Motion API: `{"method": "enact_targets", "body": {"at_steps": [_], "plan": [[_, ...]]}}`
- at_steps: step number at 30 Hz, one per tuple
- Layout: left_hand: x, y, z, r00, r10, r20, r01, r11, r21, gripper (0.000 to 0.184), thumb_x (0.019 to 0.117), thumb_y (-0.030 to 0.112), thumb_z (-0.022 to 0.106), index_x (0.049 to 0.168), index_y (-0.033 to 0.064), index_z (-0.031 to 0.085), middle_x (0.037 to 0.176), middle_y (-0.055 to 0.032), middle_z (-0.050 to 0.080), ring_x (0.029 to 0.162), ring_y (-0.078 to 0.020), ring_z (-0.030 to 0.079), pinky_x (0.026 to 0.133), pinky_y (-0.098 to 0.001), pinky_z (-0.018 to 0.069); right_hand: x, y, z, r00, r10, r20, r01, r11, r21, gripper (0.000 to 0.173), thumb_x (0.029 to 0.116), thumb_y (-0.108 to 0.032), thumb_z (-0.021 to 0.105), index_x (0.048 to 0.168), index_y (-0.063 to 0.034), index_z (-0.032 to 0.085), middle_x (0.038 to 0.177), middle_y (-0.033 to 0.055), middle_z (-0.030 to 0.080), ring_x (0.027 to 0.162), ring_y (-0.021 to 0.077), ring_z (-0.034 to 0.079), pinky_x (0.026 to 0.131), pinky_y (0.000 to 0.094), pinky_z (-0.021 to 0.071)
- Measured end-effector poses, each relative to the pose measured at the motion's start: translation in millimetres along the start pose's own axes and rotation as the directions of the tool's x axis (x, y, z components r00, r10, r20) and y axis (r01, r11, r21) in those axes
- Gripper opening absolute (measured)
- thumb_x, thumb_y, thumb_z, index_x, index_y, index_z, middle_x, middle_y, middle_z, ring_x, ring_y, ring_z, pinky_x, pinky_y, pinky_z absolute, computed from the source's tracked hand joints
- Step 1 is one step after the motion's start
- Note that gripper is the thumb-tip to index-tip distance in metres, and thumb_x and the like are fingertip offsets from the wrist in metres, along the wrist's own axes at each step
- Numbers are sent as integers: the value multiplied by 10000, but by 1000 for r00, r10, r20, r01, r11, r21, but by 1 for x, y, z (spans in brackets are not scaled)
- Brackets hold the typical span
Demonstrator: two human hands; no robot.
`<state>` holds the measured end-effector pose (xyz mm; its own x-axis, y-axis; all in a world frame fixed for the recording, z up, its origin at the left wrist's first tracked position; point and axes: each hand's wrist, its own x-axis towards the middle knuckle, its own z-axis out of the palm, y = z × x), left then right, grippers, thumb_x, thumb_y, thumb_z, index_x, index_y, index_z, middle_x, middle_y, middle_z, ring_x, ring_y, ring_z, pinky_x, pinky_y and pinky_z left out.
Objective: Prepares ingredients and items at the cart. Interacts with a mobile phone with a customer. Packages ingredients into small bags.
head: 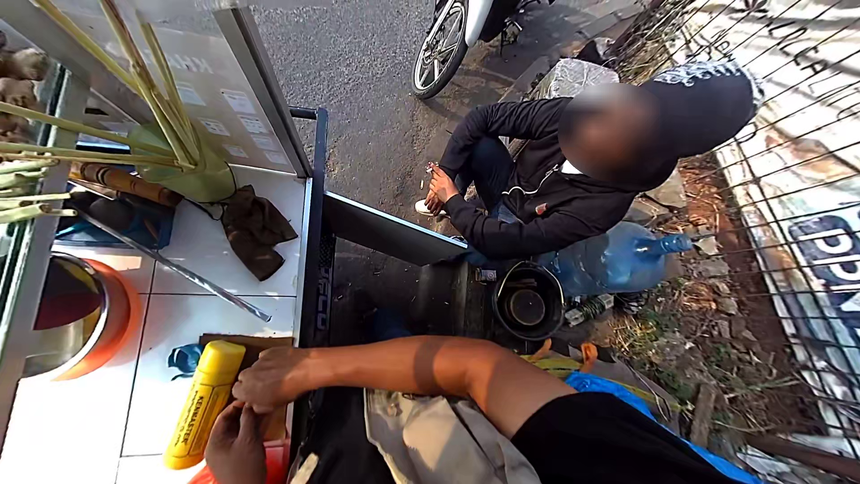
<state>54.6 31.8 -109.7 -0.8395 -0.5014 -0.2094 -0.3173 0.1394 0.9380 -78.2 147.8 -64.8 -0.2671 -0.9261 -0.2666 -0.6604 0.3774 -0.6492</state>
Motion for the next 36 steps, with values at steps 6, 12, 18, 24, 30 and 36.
{"method": "enact_targets", "body": {"at_steps": [6,12,18,24,30,36], "plan": [[1,-5,0,1000,15,13,-15,999,-39,85,955,-2,553,1024,-27,594,841,67,643,742,17,661,720,-204,606,-2,10,10,997,-58,-53,68,978,197,250,1017,-150,582,1148,51,653,1111,218,679,1076,361,661,909,519,508],[-1,2,2,990,-141,22,143,968,-205,117,1021,26,459,1015,75,565,801,85,654,687,-27,671,658,-229,612,-6,15,13,987,-96,-132,129,954,270,212,1027,-138,558,1076,33,672,1041,193,686,1014,332,668,865,499,512],[-6,3,-6,988,-129,85,142,976,-164,126,993,4,481,990,61,593,798,81,672,687,-32,678,678,-235,616,-9,1,-6,1000,4,3,-5,997,78,257,994,-218,641,1097,16,672,1055,179,684,1013,354,668,841,549,517],[-6,7,-4,985,-157,71,166,974,-157,179,999,-20,462,938,61,609,741,76,681,658,-38,682,668,-232,615,-20,-13,-8,990,-70,-123,63,996,-55,172,1017,-85,570,999,15,708,976,163,710,960,337,684,820,522,512],[-7,9,-6,995,-30,92,41,993,-115,182,973,29,462,1140,19,533,927,61,642,772,-17,675,729,-230,613,-16,1,-12,995,-95,-42,99,988,118,195,976,-141,654,1076,15,716,1057,183,699,1026,350,669,860,538,512],[-3,11,-18,938,287,194,-266,955,-127,178,969,-10,566,1116,65,633,990,136,712,921,18,675,859,-200,578,-22,13,-14,966,-162,-201,222,919,325,150,969,-92,640,957,37,716,843,164,691,838,285,671,781,457,515]]}}
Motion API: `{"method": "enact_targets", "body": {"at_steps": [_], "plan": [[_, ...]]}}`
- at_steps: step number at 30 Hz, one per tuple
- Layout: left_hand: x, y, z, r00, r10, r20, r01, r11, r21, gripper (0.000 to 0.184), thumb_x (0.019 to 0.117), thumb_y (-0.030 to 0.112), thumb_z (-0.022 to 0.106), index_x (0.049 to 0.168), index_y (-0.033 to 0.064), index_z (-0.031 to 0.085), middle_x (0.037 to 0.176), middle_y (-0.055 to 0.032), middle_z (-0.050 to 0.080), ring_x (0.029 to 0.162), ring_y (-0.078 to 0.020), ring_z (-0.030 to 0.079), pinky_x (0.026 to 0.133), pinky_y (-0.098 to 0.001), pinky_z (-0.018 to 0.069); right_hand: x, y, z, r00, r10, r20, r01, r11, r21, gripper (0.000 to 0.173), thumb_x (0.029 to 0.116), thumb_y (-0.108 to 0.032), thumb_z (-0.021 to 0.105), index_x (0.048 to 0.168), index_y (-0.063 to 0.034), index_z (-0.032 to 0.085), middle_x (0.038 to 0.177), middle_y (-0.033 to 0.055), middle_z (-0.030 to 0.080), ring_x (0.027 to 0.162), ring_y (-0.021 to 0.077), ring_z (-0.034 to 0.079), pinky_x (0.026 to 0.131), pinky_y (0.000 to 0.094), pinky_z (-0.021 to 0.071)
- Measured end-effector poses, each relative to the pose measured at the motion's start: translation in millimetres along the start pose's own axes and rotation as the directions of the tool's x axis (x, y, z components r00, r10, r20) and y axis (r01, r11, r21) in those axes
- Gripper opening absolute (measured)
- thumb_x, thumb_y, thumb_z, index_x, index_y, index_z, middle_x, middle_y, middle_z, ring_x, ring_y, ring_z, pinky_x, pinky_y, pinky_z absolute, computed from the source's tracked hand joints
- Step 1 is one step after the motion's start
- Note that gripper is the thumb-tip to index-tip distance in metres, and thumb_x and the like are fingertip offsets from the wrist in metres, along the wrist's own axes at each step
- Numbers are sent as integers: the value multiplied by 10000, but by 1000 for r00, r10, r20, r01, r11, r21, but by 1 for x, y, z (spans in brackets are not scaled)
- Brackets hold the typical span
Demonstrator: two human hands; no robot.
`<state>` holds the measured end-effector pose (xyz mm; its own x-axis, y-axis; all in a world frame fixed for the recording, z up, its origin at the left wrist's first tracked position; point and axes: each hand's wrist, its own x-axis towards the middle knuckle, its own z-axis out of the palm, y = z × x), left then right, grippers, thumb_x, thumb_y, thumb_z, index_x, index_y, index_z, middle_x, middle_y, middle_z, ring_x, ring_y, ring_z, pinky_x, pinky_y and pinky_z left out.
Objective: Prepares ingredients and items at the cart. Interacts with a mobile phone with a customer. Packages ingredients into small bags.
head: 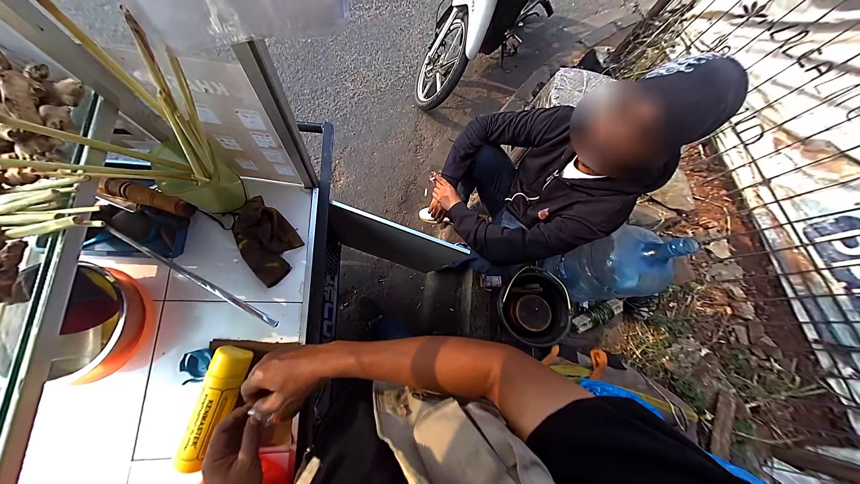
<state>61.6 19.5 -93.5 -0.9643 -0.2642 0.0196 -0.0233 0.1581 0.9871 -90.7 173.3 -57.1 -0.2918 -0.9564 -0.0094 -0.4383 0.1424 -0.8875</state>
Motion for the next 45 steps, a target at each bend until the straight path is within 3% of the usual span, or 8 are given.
{"method": "enact_targets", "body": {"at_steps": [5,10,16,24,29,32,38,45], "plan": [[4,1,-8,996,56,64,-52,997,-60,166,944,97,682,1052,222,667,970,185,709,881,28,667,823,-178,570,-2,4,5,996,-34,-82,45,989,142,139,955,-55,628,951,52,716,816,166,686,790,262,662,742,437,512],[8,2,-7,998,51,29,-48,994,-102,154,947,72,624,996,217,646,893,176,681,829,27,645,780,-173,561,1,3,21,977,-25,-210,68,978,198,152,955,-43,616,972,74,712,854,194,694,823,290,678,775,457,530],[8,-2,-9,997,62,50,-52,983,-178,173,940,94,651,1016,249,656,947,155,692,877,-1,659,817,-201,573,2,2,32,961,74,-267,30,931,363,151,965,-38,610,978,87,693,856,201,678,815,280,660,758,452,518],[9,1,-4,997,62,-36,-61,998,19,183,927,-13,487,989,144,558,874,183,625,808,60,616,758,-159,549,3,-5,33,968,162,-191,-90,937,338,191,996,-98,616,1002,80,686,879,210,680,838,302,664,775,476,518],[7,1,-2,999,35,-29,-35,999,9,221,904,-51,527,1057,110,517,973,162,634,885,46,639,826,-191,576,4,2,32,971,183,-156,-123,935,333,191,1002,-102,617,1011,80,674,857,200,677,761,279,666,696,445,539],[3,7,-7,999,25,28,-25,1000,13,260,891,-42,574,1113,86,529,1029,156,656,909,39,663,840,-198,592,6,3,36,964,199,-174,-132,933,334,184,987,-93,617,1001,78,680,874,206,672,821,298,653,741,468,511],[4,14,-4,992,-88,-87,96,991,93,161,872,-60,634,982,37,568,859,131,682,748,46,670,741,-186,607,9,1,39,957,239,-166,-166,916,364,184,984,-104,627,986,74,672,871,199,670,823,295,654,742,475,510],[5,4,-8,996,-61,-69,73,982,175,111,865,-25,654,941,34,597,805,137,647,670,88,599,659,-125,548,14,2,42,926,364,-101,-273,830,485,229,1020,-129,596,1038,88,668,926,212,694,820,286,685,767,473,553]]}}
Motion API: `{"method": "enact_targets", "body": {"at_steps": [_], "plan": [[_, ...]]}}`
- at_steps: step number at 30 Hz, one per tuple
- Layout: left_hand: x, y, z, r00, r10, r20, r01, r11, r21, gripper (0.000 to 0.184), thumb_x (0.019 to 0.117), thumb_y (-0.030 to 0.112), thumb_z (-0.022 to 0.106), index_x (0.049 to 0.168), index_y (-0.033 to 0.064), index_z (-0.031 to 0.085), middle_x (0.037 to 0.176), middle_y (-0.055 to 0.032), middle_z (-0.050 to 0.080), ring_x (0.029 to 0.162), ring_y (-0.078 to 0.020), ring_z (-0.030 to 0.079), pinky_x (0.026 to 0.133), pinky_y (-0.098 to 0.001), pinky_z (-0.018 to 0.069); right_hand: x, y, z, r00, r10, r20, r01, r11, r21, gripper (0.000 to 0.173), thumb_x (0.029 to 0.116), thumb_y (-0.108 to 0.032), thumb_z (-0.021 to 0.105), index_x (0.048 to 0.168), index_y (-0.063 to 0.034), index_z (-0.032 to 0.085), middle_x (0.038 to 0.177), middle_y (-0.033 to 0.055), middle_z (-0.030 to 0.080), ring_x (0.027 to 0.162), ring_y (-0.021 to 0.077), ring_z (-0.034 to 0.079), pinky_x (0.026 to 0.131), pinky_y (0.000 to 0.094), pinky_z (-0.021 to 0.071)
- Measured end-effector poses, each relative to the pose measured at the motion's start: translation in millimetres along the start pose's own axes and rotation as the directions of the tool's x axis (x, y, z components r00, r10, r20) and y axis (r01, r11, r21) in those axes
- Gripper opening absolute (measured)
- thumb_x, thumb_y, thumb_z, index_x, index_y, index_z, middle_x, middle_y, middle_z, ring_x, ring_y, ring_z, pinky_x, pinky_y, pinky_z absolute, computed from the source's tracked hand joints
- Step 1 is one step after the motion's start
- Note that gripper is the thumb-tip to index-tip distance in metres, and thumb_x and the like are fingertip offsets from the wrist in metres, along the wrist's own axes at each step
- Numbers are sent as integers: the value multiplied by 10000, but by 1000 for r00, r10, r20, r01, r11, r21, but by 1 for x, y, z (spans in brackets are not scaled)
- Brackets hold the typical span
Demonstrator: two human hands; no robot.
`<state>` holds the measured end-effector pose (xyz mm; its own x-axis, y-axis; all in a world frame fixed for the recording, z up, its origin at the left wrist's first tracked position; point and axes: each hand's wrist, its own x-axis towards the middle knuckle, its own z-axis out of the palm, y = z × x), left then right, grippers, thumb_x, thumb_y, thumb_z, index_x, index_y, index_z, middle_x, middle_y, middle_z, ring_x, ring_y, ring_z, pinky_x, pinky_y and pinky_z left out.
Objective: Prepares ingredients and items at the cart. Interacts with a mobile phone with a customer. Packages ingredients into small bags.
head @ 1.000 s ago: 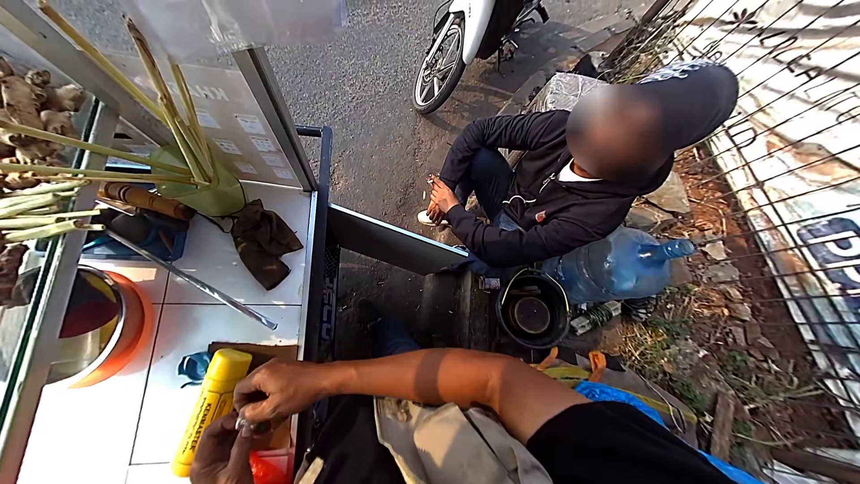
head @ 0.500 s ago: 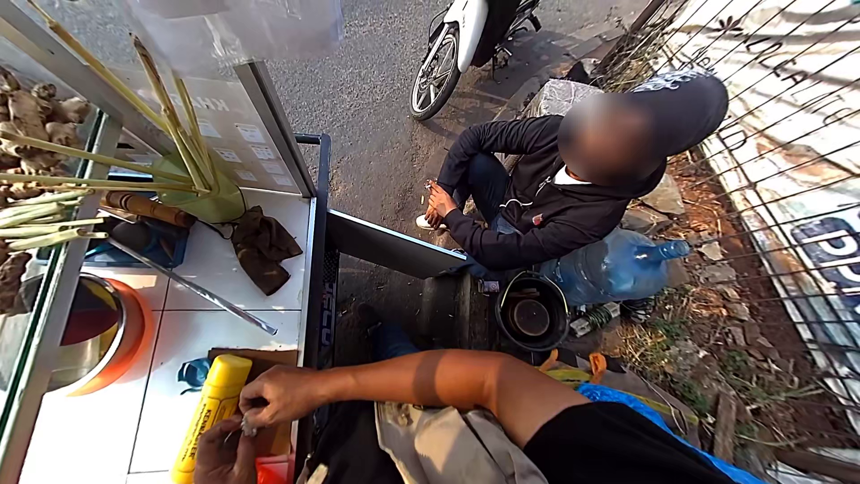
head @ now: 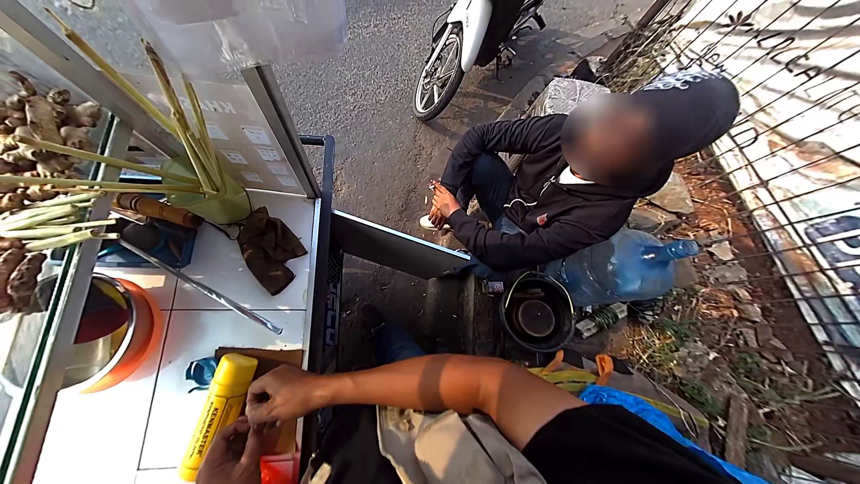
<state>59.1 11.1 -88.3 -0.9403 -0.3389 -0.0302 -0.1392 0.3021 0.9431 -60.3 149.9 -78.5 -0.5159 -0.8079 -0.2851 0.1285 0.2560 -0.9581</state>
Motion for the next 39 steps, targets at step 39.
{"method": "enact_targets", "body": {"at_steps": [39], "plan": [[-7,-31,-4,1000,12,13,-12,1000,-27,200,921,5,528,1102,-67,572,982,44,657,872,40,643,818,-181,569,13,6,-5,992,-48,120,82,952,-297,242,1039,-82,548,1183,62,679,1110,241,702,1085,360,671,962,514,512]]}}
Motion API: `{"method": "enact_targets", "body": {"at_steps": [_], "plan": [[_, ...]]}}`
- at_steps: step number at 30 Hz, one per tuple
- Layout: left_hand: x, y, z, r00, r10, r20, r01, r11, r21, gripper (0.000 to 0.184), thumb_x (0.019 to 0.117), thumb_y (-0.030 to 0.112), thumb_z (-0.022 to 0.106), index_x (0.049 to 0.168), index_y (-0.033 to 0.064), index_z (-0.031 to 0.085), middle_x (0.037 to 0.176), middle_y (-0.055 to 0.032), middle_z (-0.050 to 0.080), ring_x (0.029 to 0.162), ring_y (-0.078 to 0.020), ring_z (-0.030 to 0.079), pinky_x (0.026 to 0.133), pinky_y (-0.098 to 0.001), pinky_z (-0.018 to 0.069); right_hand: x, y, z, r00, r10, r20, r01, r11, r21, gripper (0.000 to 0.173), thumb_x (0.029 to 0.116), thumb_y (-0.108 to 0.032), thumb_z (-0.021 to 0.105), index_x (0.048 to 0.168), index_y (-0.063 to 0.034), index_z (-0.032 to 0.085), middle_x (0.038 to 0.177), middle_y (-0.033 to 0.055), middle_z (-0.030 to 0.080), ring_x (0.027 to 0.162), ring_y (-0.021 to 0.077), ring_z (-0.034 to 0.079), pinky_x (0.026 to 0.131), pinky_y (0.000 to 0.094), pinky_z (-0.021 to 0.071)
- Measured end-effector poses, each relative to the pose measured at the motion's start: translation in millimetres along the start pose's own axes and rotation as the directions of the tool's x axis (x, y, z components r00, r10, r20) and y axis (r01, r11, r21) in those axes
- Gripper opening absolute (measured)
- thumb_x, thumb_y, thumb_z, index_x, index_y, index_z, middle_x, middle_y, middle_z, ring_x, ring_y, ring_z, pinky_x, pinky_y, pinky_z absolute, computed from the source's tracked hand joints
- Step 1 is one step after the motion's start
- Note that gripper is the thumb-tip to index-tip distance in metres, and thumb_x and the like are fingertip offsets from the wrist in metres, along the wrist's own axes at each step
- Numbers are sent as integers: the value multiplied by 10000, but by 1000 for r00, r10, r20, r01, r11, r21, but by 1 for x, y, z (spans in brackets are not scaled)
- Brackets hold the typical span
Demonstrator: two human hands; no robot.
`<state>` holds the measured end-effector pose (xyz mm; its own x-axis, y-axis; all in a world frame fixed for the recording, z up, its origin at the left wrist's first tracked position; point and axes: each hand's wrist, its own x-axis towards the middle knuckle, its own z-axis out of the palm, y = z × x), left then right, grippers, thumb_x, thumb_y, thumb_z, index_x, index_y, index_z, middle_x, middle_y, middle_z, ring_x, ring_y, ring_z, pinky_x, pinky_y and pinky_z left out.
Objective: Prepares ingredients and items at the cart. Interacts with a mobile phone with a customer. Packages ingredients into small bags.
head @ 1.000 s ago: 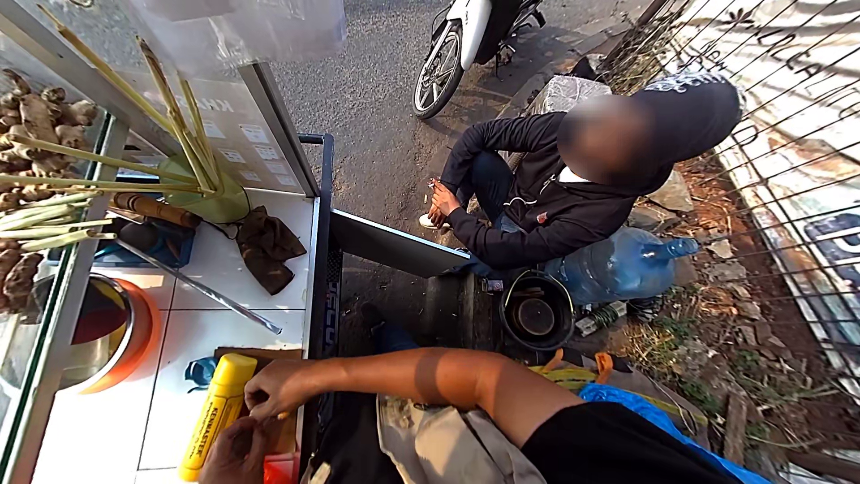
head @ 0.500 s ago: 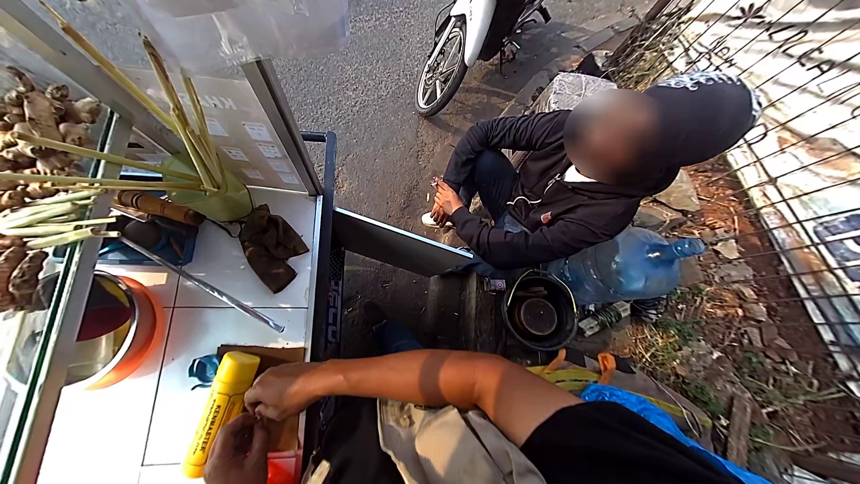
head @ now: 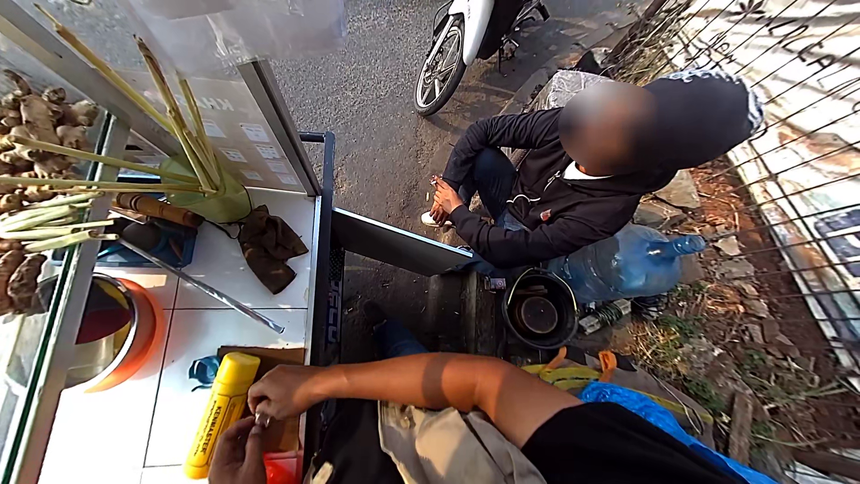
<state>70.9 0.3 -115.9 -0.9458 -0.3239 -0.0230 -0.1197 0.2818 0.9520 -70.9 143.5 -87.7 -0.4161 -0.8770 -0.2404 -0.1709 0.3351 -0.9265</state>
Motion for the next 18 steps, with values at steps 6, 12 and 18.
{"method": "enact_targets", "body": {"at_steps": [6,12,18], "plan": [[4,7,5,997,-71,-17,71,997,-9,141,883,-25,655,1009,3,598,853,104,661,764,61,640,754,-152,575,-2,1,3,999,-24,-35,25,1000,8,225,1021,-84,563,1126,65,693,1034,233,708,1016,357,683,906,520,523],[8,9,7,999,-31,-22,34,982,186,102,878,32,624,945,-41,602,770,64,595,670,94,549,645,-99,491,0,4,14,995,27,-97,-20,997,74,228,1018,-87,556,1113,75,686,1020,244,700,1009,361,677,901,517,516],[6,11,9,991,111,-74,-68,897,437,208,922,96,593,968,-105,616,773,-120,615,664,-50,559,636,-208,483,-2,-9,8,998,39,-39,-38,999,26,233,1028,-82,545,1129,86,671,1040,255,690,1030,376,670,906,533,512]]}}
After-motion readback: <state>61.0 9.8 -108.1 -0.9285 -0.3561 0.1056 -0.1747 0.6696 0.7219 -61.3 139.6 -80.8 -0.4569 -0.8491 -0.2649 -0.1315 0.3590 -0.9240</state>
